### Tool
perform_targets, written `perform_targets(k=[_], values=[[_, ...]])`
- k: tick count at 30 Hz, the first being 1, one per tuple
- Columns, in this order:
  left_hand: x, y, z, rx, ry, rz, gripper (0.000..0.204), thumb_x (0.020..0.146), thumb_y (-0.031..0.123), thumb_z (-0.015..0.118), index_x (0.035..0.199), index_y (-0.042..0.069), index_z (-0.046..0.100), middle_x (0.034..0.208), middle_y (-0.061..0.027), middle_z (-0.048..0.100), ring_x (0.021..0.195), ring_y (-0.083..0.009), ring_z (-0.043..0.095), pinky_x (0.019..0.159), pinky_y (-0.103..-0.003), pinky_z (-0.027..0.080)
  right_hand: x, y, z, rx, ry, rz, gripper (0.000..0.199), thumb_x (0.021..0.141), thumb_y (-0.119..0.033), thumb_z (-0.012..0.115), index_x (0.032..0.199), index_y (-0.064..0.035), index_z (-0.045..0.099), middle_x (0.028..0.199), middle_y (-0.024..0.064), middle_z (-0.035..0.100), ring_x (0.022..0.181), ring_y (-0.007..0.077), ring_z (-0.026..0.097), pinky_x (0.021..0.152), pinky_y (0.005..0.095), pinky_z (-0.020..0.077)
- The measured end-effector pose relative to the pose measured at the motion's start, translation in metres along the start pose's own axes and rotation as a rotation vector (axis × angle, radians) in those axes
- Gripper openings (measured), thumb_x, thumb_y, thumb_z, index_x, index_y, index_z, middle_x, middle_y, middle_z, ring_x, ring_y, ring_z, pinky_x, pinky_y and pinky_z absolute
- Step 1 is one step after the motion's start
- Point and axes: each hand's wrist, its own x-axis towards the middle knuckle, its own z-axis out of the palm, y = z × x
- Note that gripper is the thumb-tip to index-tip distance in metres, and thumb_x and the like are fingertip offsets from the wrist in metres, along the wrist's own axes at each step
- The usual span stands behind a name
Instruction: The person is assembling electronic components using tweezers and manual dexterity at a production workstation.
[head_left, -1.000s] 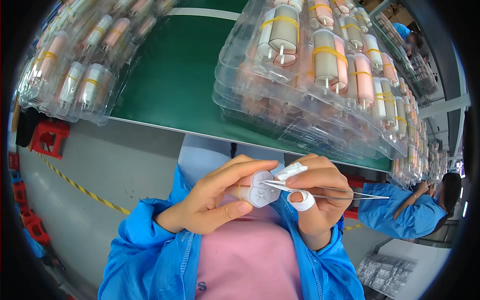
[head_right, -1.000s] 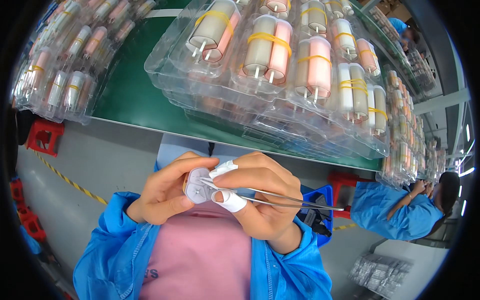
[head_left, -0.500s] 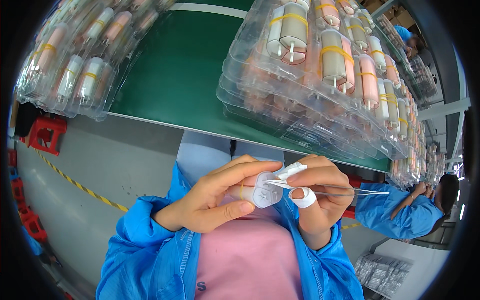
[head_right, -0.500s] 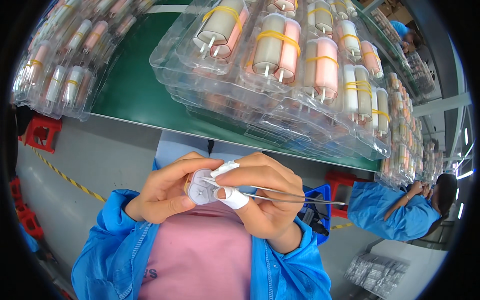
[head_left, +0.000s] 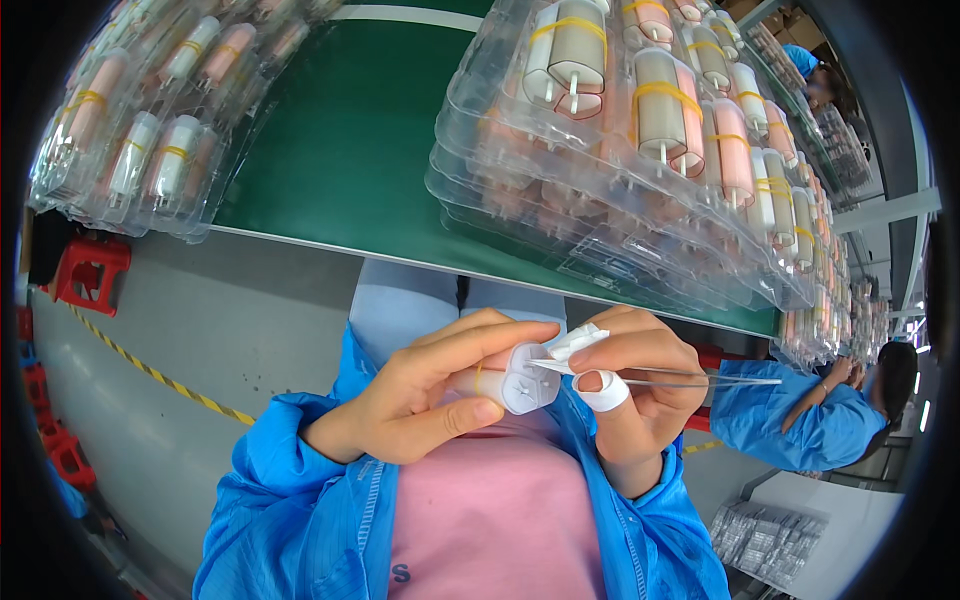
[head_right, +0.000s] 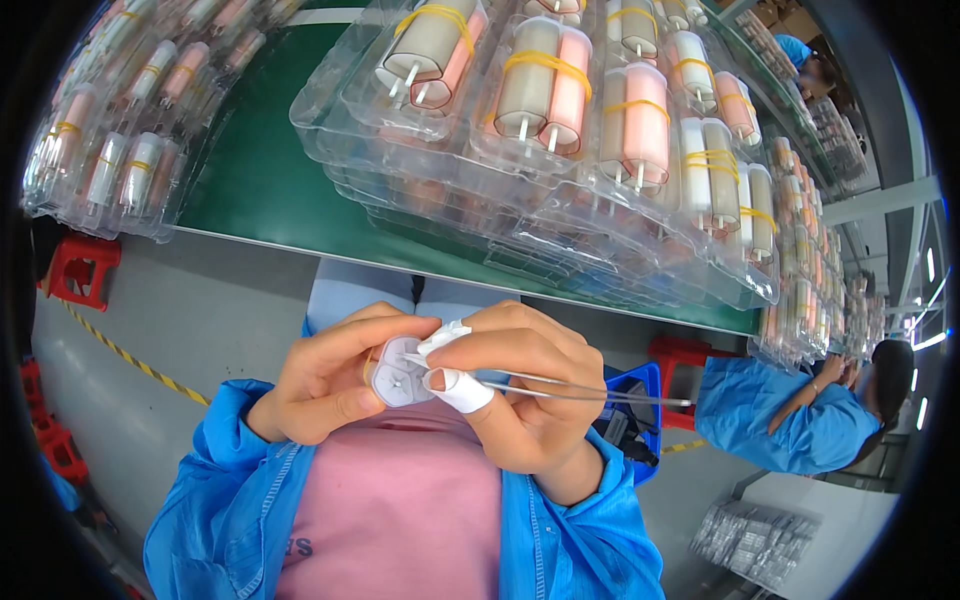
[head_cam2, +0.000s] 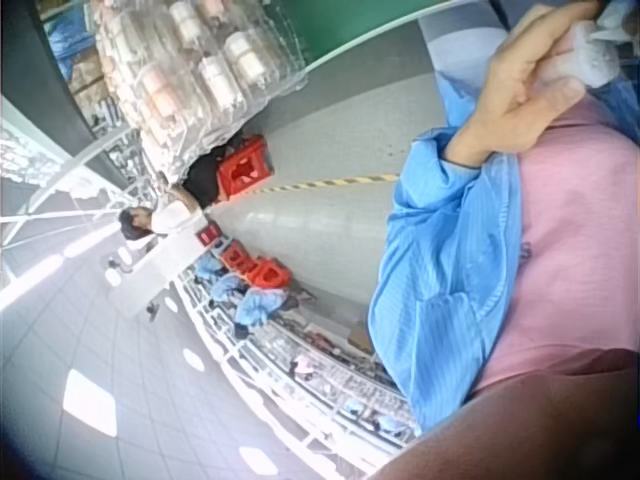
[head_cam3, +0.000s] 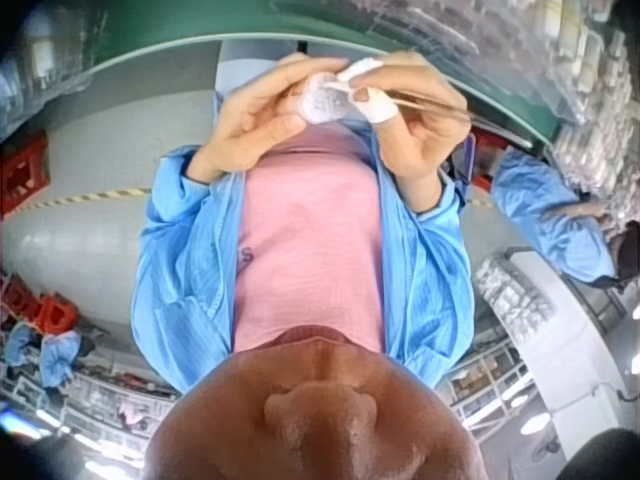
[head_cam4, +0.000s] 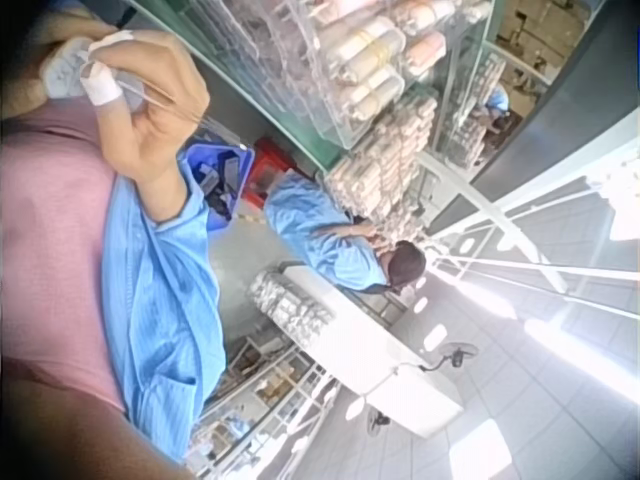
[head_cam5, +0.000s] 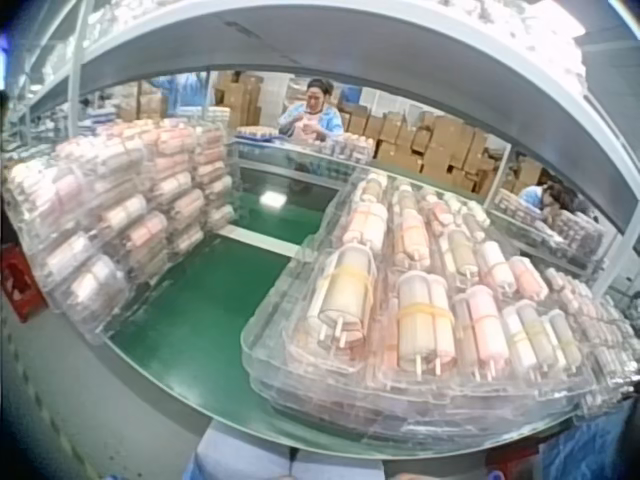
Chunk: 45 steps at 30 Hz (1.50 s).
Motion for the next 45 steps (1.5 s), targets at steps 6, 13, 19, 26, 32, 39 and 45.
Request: perform_targets(k=[6,13,19,26,32,39,45], values=[[-0.002,-0.005,0.003,0.060,0.053,0.000,0.057,0.086,0.019,0.058,0.132,-0.010,0.039,0.117,-0.0167,0.047,0.106,-0.0231,0.049,0.090,-0.034,0.039,0.005,-0.003,-0.003,-0.133,-0.104,-0.007,0.014,0.067,-0.001,0.071,0.080,-0.0017,0.067,0.076,0.0098,0.066,0.064,0.0214,0.062,0.056,0.0278,0.0477],[0.001,-0.003,-0.005,0.564,0.023,0.059,0.055,0.085,0.017,0.058,0.130,-0.009,0.041,0.110,-0.0148,0.051,0.094,-0.0204,0.048,0.081,-0.032,0.039,0.007,-0.008,-0.001,-0.397,-0.219,-0.098,0.016,0.067,0.002,0.069,0.083,-0.0017,0.066,0.077,0.0106,0.065,0.065,0.0250,0.062,0.056,0.0291,0.0481],[0.001,-0.003,0.000,0.223,0.072,-0.001,0.056,0.086,0.019,0.057,0.132,-0.008,0.039,0.109,-0.0121,0.049,0.097,-0.0194,0.047,0.086,-0.031,0.037,0.002,-0.004,-0.002,-0.210,-0.053,-0.008,0.019,0.065,0.001,0.072,0.084,0.0004,0.067,0.077,0.0122,0.065,0.065,0.0213,0.062,0.054,0.0267,0.0476],[0.000,-0.003,-0.003,0.104,0.014,-0.039,0.058,0.088,0.021,0.057,0.134,-0.008,0.037,0.112,-0.0113,0.046,0.103,-0.0181,0.045,0.088,-0.031,0.036,-0.004,-0.003,0.002,-0.079,0.078,-0.033,0.017,0.066,0.000,0.073,0.082,0.0010,0.067,0.078,0.0121,0.067,0.066,0.0199,0.063,0.056,0.0266,0.0482],[0.001,-0.003,-0.001,0.074,0.020,-0.026,0.057,0.088,0.020,0.057,0.133,-0.008,0.037,0.113,-0.0113,0.045,0.105,-0.0189,0.046,0.090,-0.031,0.036,-0.003,-0.002,0.000,-0.111,0.000,-0.030,0.018,0.066,-0.001,0.074,0.083,-0.0013,0.068,0.078,0.0113,0.067,0.066,0.0215,0.063,0.057,0.0278,0.0487],[0.001,-0.013,0.002,0.079,0.074,0.068,0.054,0.080,0.000,0.063,0.127,-0.002,0.037,0.118,-0.0162,0.047,0.111,-0.0220,0.050,0.093,-0.034,0.041,-0.003,-0.001,-0.001,-0.089,0.015,-0.045,0.017,0.068,0.000,0.072,0.084,0.0004,0.067,0.080,0.0132,0.067,0.067,0.0212,0.063,0.058,0.0273,0.0492],[0.003,-0.025,0.010,0.174,0.200,0.128,0.057,0.077,-0.006,0.064,0.126,0.001,0.036,0.116,-0.0178,0.049,0.107,-0.0229,0.053,0.090,-0.032,0.044,-0.013,0.004,0.004,0.002,0.115,0.056,0.018,0.070,0.002,0.070,0.087,0.0033,0.065,0.084,0.0168,0.066,0.071,0.0204,0.064,0.062,0.0271,0.0501]])
